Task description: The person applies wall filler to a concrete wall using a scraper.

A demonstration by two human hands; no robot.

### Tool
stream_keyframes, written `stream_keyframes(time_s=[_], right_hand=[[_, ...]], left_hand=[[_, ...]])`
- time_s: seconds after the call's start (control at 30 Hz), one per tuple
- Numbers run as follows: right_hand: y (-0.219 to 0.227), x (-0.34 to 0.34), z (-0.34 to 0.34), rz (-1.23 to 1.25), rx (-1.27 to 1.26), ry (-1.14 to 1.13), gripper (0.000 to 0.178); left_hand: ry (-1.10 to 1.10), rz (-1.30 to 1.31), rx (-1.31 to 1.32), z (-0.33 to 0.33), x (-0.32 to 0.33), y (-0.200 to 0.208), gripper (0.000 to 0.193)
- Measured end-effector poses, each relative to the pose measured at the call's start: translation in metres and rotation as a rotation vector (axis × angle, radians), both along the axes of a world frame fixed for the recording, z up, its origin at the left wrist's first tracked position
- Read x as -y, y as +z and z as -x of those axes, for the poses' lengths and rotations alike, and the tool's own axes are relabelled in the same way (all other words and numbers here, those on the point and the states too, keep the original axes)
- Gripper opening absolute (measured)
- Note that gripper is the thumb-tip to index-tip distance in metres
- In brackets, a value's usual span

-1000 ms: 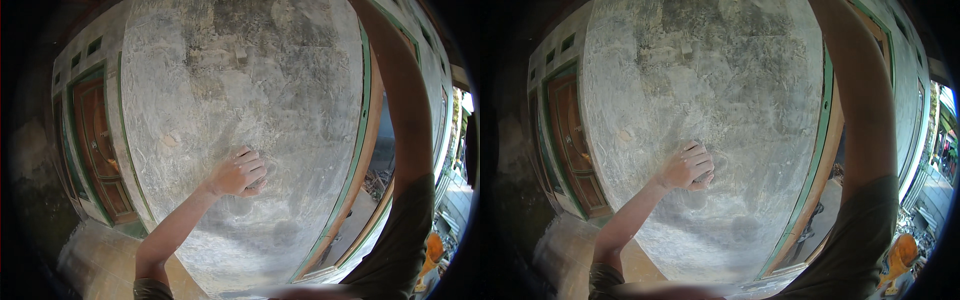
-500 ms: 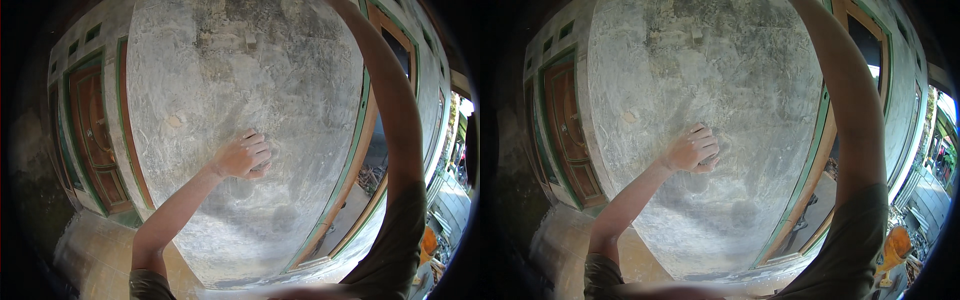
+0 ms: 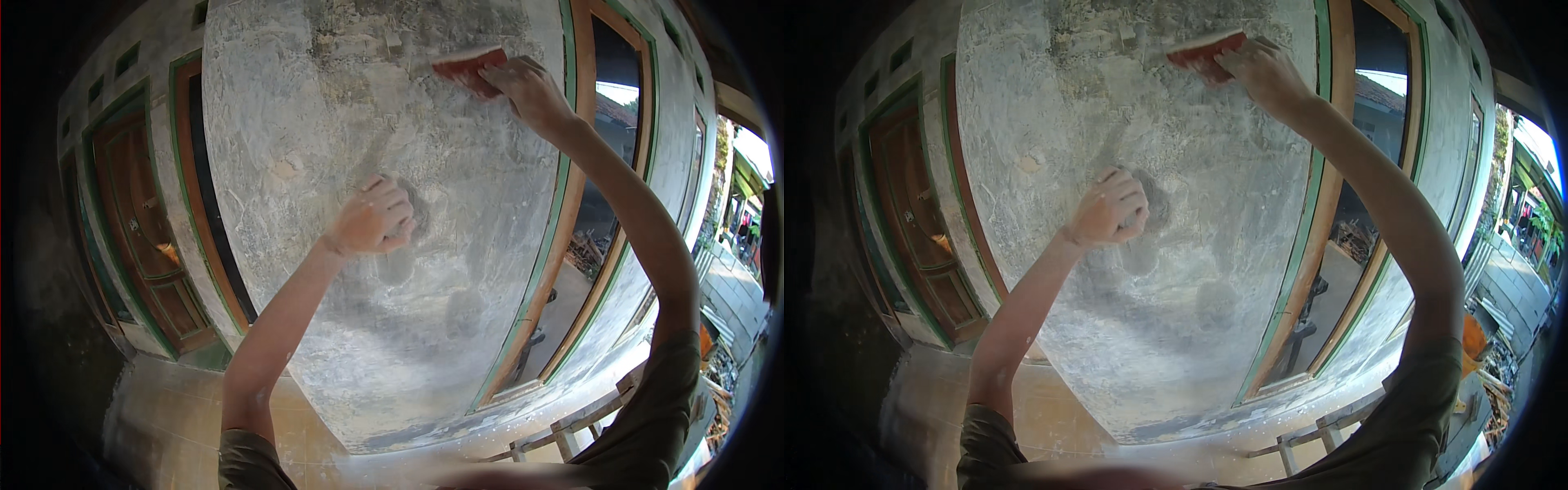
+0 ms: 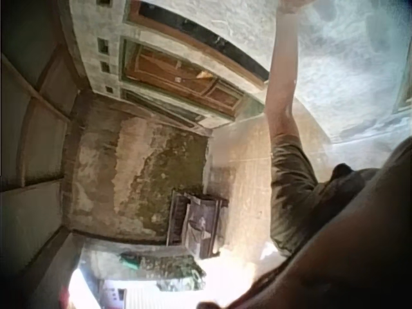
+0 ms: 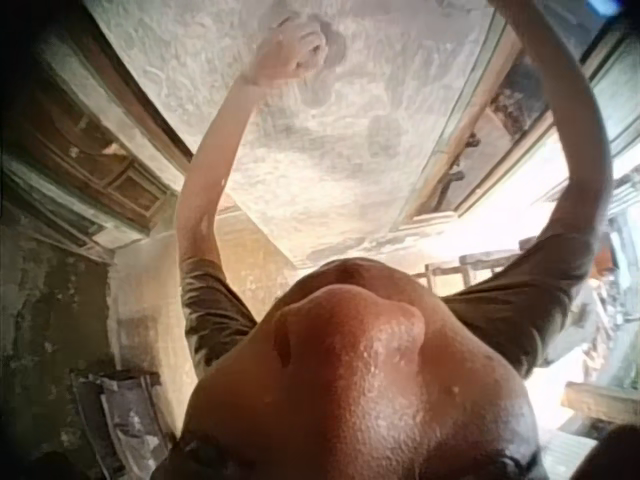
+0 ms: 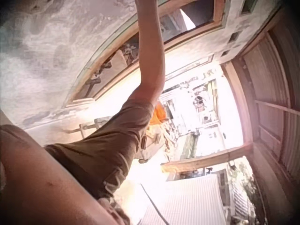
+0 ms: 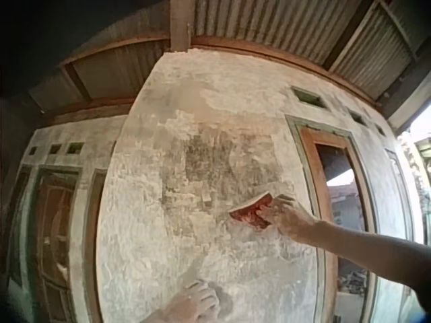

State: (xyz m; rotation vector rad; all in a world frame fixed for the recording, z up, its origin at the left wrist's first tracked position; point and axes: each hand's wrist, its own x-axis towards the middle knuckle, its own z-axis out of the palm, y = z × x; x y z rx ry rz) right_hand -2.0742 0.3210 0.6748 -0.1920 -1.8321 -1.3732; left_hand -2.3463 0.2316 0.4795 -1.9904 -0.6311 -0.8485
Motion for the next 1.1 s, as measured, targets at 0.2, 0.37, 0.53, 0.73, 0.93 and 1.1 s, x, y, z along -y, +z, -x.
stream_keyframes(time_s=[0.2, 0.37, 0.53, 0.73, 0.93, 1.1], right_hand=[[0.058, 0.023, -0.02, 0.215, 0.034, 0.069, 0.02], [0.132, 0.064, 0.008, 0.803, -0.047, 0.209, 0.049], [0.172, 0.027, 0.043, 0.289, -0.112, -0.07, 0.068], [0.232, -0.077, 0.076, -0.023, -0.178, -0.003, 0.057], [0.279, -0.105, 0.092, 0.013, -0.305, 0.204, 0.04], [0.31, -0.09, 0.082, 0.112, -0.413, 0.404, 0.029]], left_hand=[[0.094, -0.141, 0.079, 0.006, 0.014, 0.014, 0.011], [0.1, -0.151, 0.084, 0.014, 0.011, 0.008, 0.014], [0.088, -0.131, 0.094, 0.022, -0.007, 0.01, 0.016], [0.083, -0.107, 0.072, 0.03, -0.037, 0.019, 0.015], [0.111, -0.072, 0.056, 0.037, -0.056, 0.025, 0.017], [0.07, -0.083, 0.051, 0.034, -0.07, 0.029, 0.016]])
